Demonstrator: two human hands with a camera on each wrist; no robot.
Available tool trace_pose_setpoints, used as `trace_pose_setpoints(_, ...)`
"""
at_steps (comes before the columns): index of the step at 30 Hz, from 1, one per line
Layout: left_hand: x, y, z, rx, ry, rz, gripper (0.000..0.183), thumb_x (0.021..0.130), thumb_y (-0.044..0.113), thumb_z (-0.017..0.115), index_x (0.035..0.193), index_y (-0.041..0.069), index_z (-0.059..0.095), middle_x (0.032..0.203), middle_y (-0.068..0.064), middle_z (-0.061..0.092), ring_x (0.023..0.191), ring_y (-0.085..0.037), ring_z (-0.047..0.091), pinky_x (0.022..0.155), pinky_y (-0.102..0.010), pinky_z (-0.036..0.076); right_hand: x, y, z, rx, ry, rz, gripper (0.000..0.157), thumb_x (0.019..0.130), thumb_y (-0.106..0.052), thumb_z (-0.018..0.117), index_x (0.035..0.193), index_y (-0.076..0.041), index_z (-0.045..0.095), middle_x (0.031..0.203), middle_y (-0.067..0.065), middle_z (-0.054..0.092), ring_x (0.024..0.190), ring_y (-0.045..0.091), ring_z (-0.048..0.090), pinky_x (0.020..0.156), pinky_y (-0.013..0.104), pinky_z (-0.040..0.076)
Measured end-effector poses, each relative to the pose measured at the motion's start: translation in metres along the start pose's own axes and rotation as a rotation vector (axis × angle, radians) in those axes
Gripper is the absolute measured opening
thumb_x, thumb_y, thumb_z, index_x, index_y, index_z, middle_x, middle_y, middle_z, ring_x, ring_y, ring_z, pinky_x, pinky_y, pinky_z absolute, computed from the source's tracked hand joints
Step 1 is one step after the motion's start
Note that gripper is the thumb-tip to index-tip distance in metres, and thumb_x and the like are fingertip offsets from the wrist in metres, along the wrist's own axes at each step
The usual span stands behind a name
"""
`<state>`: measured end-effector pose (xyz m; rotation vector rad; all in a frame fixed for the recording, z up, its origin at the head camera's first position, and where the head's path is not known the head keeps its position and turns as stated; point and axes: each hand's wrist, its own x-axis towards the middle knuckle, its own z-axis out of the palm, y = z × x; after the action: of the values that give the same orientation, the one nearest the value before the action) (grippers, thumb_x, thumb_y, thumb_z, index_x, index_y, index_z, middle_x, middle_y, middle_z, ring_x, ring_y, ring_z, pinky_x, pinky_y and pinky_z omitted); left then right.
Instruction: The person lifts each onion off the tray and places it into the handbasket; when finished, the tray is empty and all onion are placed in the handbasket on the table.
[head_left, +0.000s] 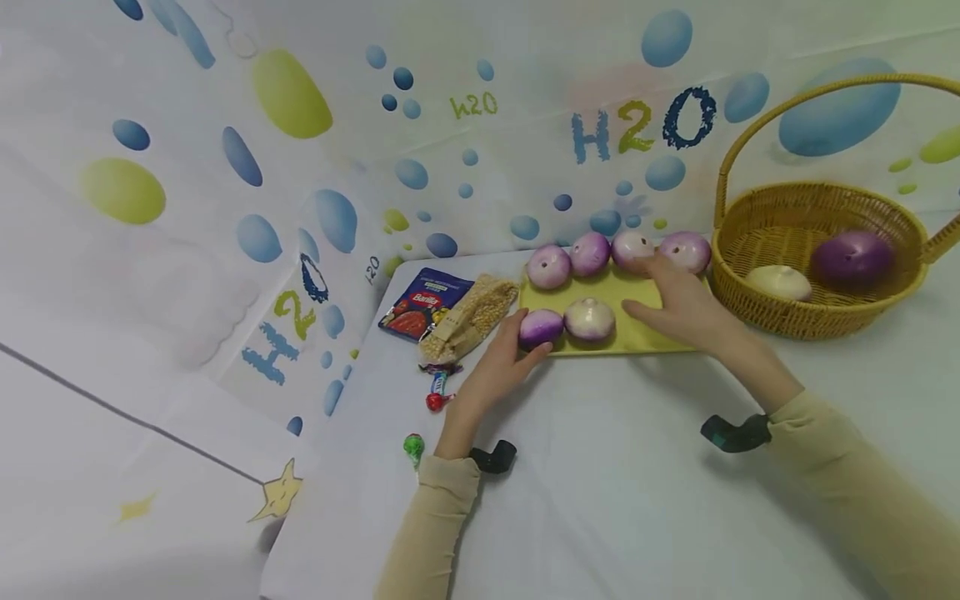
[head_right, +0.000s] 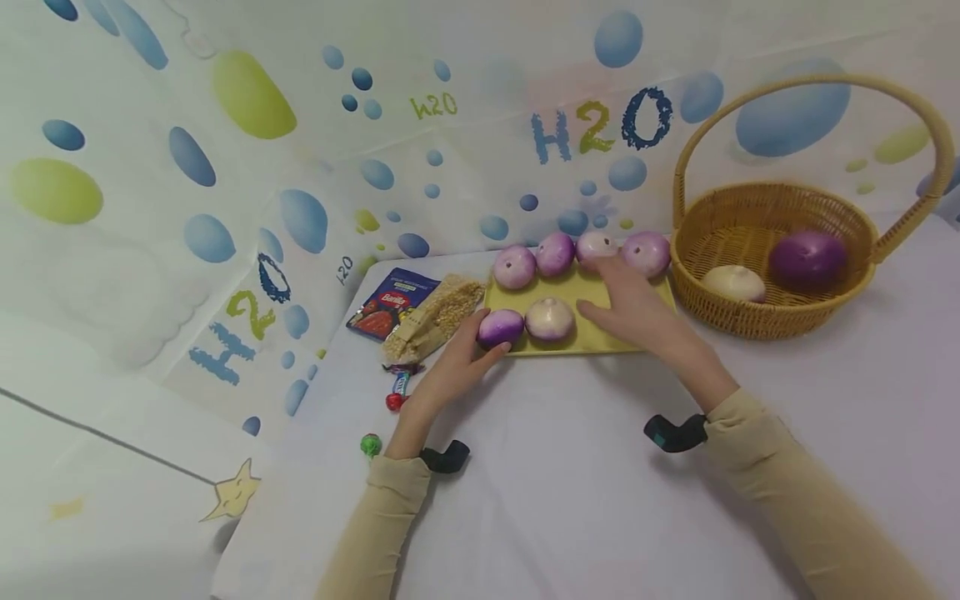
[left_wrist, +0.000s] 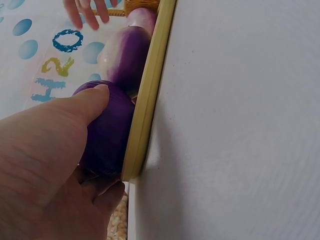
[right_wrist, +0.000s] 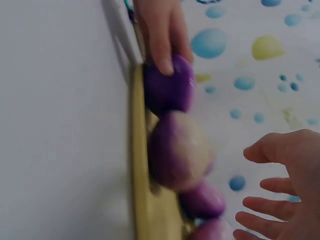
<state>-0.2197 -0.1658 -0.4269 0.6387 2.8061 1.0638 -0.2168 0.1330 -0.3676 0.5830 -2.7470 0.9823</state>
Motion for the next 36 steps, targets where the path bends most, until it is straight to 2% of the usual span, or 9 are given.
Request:
trace_pose_setpoints(2,0.0,-0.001,0.0,0.002,-0.002,-0.007,0.077,0.093,0.051,0.052,0.151,0.013,0.018,0.148,-0.008,0.03,0.136,-0.021,0.032,0.111,-0.034,0.027,0.006,-0.006,0.016,0.004,-0.038,-0.014,0.063,0.088,-0.029,0.065,0.137,0.003,0.04,0.136,0.023,0.044,0.127,0.04,0.04,0.107,0.053,0.029)
trace_pose_setpoints(5,0.001,-0.001,0.0,0.006,-0.007,-0.008,0.078,0.092,0.052,0.051,0.151,0.014,0.018,0.148,-0.007,0.031,0.136,-0.02,0.033,0.111,-0.033,0.028,0.01,-0.011,0.036,0.013,-0.073,-0.004,0.068,0.086,-0.033,0.067,0.138,0.003,0.039,0.134,0.024,0.042,0.12,0.04,0.044,0.103,0.054,0.034)
trace_pose_setpoints(9,0.003,-0.001,0.003,0.015,-0.011,-0.001,0.078,0.093,0.052,0.051,0.151,0.014,0.018,0.147,-0.007,0.032,0.135,-0.019,0.034,0.11,-0.032,0.029,0.007,-0.007,0.056,0.032,-0.057,-0.002,0.069,0.083,-0.032,0.071,0.133,0.004,0.041,0.127,0.025,0.043,0.112,0.038,0.048,0.098,0.053,0.04)
trace_pose_setpoints(19,0.002,0.001,0.001,0.032,0.001,-0.006,0.076,0.093,0.049,0.052,0.151,0.012,0.018,0.146,-0.008,0.032,0.134,-0.022,0.036,0.109,-0.034,0.03,0.004,-0.001,0.078,0.132,-0.015,0.077,0.072,0.08,-0.033,0.075,0.135,-0.001,0.04,0.127,0.018,0.045,0.114,0.032,0.048,0.099,0.05,0.041)
trace_pose_setpoints(23,0.001,0.002,0.0,0.023,-0.004,-0.006,0.076,0.093,0.049,0.052,0.15,0.012,0.018,0.146,-0.009,0.033,0.134,-0.023,0.035,0.11,-0.036,0.03,0.005,-0.001,0.074,0.14,0.002,0.096,0.072,0.079,-0.033,0.076,0.133,-0.001,0.042,0.126,0.017,0.046,0.114,0.03,0.049,0.097,0.048,0.042)
trace_pose_setpoints(27,0.002,0.003,0.001,0.024,-0.009,-0.023,0.077,0.093,0.051,0.051,0.151,0.014,0.018,0.147,-0.007,0.031,0.135,-0.02,0.034,0.11,-0.034,0.029,0.007,0.001,0.061,0.142,0.034,0.114,0.072,0.078,-0.033,0.077,0.133,-0.002,0.043,0.126,0.016,0.047,0.113,0.029,0.049,0.097,0.048,0.042)
trace_pose_setpoints(33,0.001,0.002,0.001,0.015,-0.009,-0.034,0.077,0.092,0.053,0.051,0.151,0.016,0.017,0.148,-0.005,0.031,0.136,-0.019,0.032,0.11,-0.036,0.028,0.012,0.011,0.031,0.13,0.113,0.078,0.069,0.08,-0.035,0.075,0.132,0.0,0.044,0.126,0.017,0.049,0.109,0.03,0.051,0.094,0.048,0.043)
trace_pose_setpoints(36,0.001,0.002,0.001,0.009,-0.007,-0.032,0.077,0.092,0.053,0.051,0.151,0.015,0.017,0.147,-0.006,0.031,0.136,-0.02,0.032,0.111,-0.038,0.029,0.011,0.016,0.011,0.154,0.141,0.117,0.074,0.081,-0.039,0.073,0.135,0.001,0.042,0.128,0.019,0.048,0.108,0.033,0.053,0.092,0.049,0.045)
